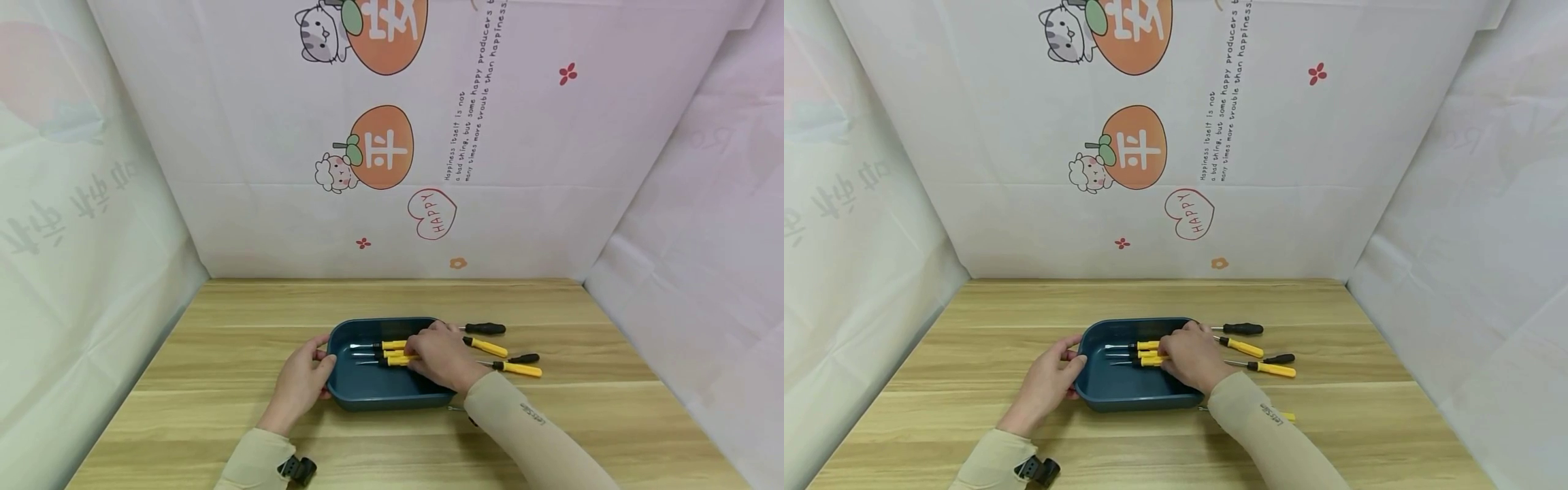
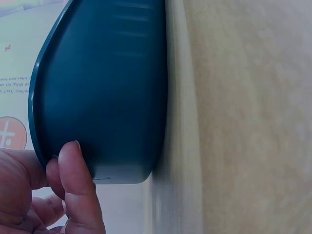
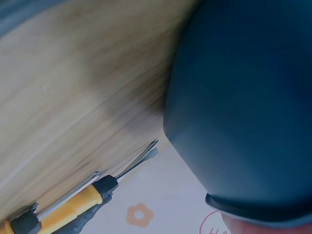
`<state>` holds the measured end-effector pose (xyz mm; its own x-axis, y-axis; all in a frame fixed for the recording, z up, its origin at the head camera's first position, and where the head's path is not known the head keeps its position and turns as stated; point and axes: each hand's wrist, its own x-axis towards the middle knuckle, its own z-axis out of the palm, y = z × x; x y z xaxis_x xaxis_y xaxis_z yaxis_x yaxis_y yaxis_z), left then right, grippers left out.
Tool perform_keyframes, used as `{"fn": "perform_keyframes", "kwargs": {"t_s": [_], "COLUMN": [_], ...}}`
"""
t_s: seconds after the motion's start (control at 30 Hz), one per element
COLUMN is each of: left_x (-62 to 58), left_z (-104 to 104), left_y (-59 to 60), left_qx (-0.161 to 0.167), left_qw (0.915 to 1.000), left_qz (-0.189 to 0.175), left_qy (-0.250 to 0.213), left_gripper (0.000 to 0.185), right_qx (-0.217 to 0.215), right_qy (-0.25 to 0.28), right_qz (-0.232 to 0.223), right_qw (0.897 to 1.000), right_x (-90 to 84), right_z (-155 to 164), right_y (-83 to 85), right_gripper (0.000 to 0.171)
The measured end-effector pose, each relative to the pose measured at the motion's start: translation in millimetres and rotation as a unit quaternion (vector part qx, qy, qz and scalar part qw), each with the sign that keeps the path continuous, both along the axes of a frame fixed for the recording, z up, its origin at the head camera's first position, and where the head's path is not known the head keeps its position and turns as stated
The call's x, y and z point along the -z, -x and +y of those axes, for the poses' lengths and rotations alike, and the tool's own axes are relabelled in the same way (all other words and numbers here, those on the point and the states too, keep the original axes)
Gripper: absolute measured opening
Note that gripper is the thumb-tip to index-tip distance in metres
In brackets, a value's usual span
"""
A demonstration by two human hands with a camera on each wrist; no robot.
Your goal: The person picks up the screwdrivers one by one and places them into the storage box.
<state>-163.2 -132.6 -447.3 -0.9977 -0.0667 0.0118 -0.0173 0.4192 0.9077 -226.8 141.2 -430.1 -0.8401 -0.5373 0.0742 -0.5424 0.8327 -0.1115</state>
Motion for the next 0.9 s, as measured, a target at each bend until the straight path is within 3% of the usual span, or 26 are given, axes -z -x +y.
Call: {"fn": "perform_keyframes", "kwargs": {"t_s": [0.9], "left_x": [-0.4], "left_z": [0.7], "left_y": [0.1], "left_qx": [-0.004], "left_qw": [1.0000], "left_qz": [0.000], "left_qy": [0.007], "left_gripper": [0.046], "right_qx": [-0.003], "right_qy": [-0.012], "right_qz": [0.046], "right_qw": [0.999], "right_x": [5.8], "right_z": [-10.0], "right_y": [0.7], "right_gripper": [0.014]}}
